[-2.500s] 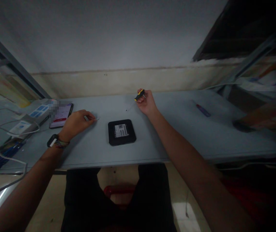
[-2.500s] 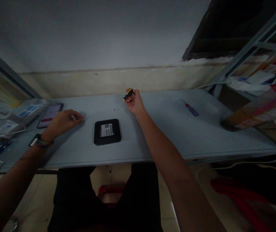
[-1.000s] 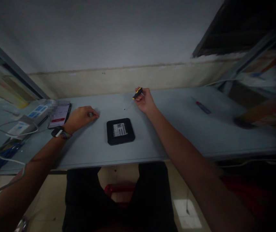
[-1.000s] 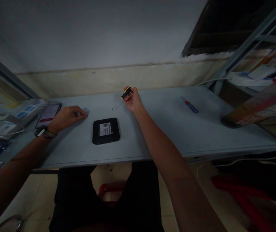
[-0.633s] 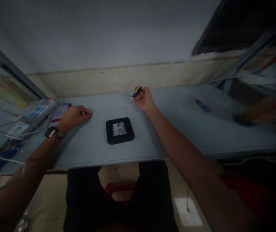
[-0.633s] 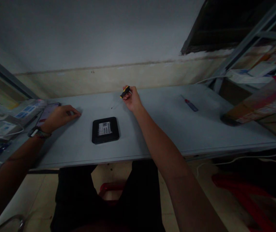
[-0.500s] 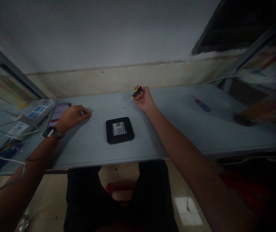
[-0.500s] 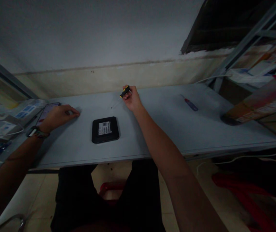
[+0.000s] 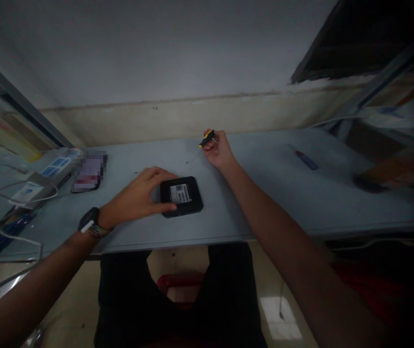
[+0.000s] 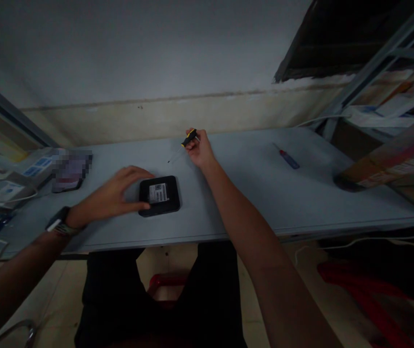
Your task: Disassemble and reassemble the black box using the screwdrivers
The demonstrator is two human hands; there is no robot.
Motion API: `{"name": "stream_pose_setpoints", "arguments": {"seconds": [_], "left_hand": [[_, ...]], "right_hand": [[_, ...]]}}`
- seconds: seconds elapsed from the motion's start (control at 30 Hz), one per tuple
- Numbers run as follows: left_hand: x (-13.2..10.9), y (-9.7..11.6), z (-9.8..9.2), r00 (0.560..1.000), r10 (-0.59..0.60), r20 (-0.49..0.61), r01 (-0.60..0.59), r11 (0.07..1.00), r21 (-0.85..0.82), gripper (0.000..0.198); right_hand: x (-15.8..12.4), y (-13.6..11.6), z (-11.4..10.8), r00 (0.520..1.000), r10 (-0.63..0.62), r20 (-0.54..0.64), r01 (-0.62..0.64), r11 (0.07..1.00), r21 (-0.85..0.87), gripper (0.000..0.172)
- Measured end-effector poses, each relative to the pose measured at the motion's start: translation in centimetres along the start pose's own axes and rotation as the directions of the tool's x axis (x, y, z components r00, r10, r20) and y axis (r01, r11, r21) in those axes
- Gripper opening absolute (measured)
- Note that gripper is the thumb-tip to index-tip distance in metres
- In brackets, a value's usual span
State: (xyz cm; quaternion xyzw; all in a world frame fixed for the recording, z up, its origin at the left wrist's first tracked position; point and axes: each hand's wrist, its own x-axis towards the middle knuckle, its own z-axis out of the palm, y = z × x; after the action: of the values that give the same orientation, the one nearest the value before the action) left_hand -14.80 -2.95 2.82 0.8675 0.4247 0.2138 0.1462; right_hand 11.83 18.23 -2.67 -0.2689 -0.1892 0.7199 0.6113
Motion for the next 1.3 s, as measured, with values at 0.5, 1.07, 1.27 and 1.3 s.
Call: {"name": "stream_pose_setpoints", "arguments": {"seconds": [0.5,1.07,1.27,1.3], "left_hand": [[6.3,-4.5,4.8,0.990,0.108,0.092,-0.121,0.981,0.150,0.084],[7.4,-5.3,5.6,0.989,0.150,0.010,-0.149,0.975,0.163,0.078],[7.4,-5.2,5.7,0.990,0.143,0.019,-0.144,0.975,0.168,0.080],[7.4,-5.2,5.7,0.990,0.139,0.021,-0.141,0.976,0.168,0.080]], "right_hand": [[-0.6,-0.9,0.3,0.999,-0.006,0.040,0.005,1.000,0.015,0.005],[-3.1,-2.2,2.2,0.973,-0.037,0.229,0.071,0.987,-0.143,0.018],[-4.8,-2.1,3.8,0.921,-0.053,0.386,0.168,0.948,-0.271,0.031],[-5.2,-2.0,4.1,0.912,-0.056,0.407,0.190,0.936,-0.297,0.031]]}}
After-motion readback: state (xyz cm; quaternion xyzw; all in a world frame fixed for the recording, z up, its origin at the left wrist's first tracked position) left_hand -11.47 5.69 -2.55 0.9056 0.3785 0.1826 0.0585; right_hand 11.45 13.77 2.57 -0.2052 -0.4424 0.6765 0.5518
